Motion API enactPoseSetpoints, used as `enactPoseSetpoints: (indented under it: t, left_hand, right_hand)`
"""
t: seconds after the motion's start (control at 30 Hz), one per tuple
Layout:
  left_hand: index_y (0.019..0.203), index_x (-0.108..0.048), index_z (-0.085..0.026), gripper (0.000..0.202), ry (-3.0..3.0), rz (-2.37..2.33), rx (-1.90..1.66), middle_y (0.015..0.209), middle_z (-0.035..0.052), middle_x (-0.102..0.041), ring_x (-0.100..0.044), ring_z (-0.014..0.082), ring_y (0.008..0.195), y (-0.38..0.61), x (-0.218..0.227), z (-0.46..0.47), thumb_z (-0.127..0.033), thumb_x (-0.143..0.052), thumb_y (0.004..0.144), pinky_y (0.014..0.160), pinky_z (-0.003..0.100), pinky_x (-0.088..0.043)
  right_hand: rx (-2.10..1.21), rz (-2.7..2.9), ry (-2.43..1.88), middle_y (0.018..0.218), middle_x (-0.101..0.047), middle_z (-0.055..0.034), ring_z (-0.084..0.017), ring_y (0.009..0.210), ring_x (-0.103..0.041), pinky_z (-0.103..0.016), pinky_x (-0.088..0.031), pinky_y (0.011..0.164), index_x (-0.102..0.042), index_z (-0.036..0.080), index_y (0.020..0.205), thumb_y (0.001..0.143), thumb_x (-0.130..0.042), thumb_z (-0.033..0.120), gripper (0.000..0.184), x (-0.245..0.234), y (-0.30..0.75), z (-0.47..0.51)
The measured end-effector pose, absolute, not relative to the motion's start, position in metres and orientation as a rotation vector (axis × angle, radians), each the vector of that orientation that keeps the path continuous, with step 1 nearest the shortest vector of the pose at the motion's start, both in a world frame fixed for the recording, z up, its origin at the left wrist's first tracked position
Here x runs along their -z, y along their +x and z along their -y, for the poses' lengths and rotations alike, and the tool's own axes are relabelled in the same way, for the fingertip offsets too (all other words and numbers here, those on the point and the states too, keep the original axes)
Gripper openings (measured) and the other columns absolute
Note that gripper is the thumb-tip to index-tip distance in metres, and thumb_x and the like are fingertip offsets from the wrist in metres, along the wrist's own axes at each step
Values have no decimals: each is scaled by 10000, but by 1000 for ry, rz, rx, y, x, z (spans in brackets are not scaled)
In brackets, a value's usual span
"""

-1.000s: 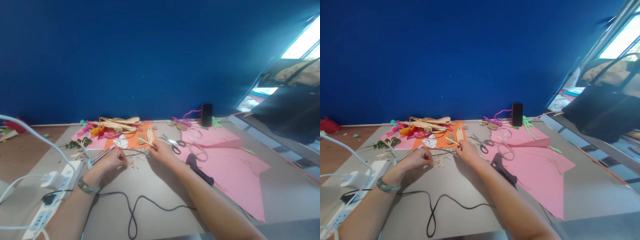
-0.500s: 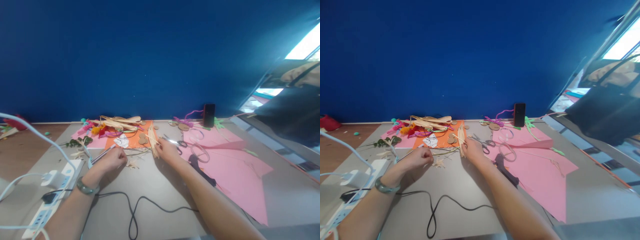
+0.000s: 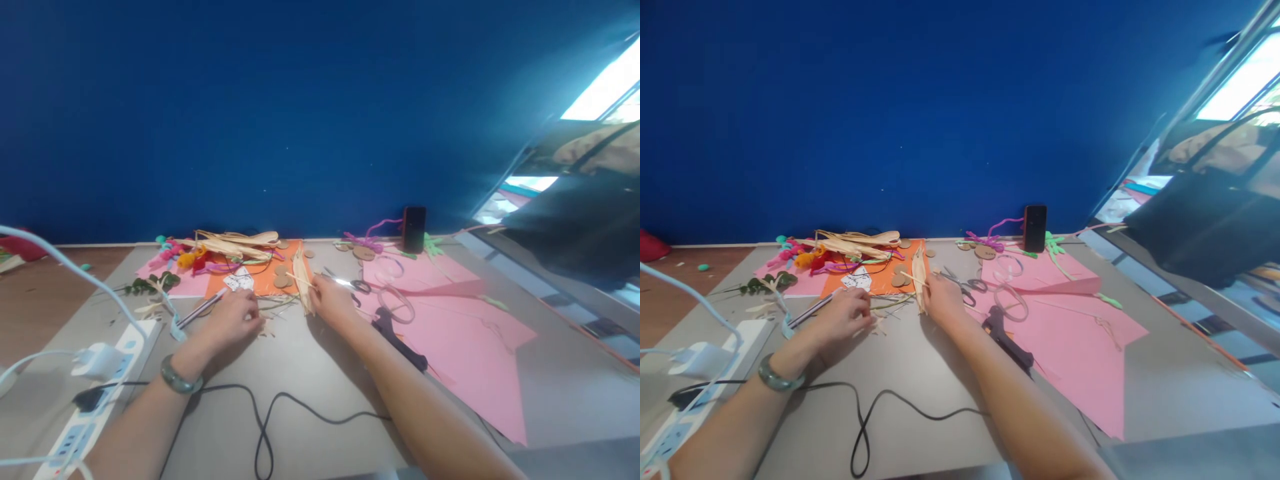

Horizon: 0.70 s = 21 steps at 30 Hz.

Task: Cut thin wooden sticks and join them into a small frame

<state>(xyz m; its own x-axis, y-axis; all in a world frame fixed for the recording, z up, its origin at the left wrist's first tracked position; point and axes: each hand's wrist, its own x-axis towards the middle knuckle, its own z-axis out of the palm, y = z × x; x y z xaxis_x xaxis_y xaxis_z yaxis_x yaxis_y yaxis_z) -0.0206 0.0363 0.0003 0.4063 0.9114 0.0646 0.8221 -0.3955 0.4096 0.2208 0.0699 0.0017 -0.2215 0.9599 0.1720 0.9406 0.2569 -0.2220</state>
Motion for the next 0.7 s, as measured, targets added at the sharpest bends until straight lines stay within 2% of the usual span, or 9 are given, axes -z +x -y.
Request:
enactPoseSetpoints:
  t: [0.07,0.2,0.5,0.7]
  left_hand:
    - [694,-677,-184,170,2291,-1692,-446,834,74,-627,-550,219,823,-29,1,-43,-265,-546,765,750,333,-391]
    - [797,-691,-187,157,2260,-1820,-397,876,77,-633,-561,238,846,-37,6,-49,-235,-556,732,758,344,-388]
    - [716,-661,-170,156,2315,-1789,-324,829,87,-632,-563,236,830,-32,8,-44,-161,-506,736,740,334,-372]
    - [685,-611,-163,147,2317,-1756,-410,765,79,-610,-554,211,778,-35,11,-45,-156,-481,755,706,310,-383]
  right_hand:
    - [-94,2228,-1776,879,-642,-67,-179,761,-559,-260,-289,605,-562,177,932,876,-435,232,149,-1,221,-71]
    - [-77,2185,-1798,869,-637,-73,-183,744,-556,-266,-290,605,-547,169,966,877,-429,228,158,2,221,-72]
    - [-121,2263,-1576,866,-613,-68,-165,755,-534,-245,-317,638,-561,159,839,863,-459,209,116,4,212,-63]
    - [-182,2535,-1340,874,-601,-50,-147,756,-535,-241,-302,615,-590,167,872,895,-462,272,168,2,197,-46]
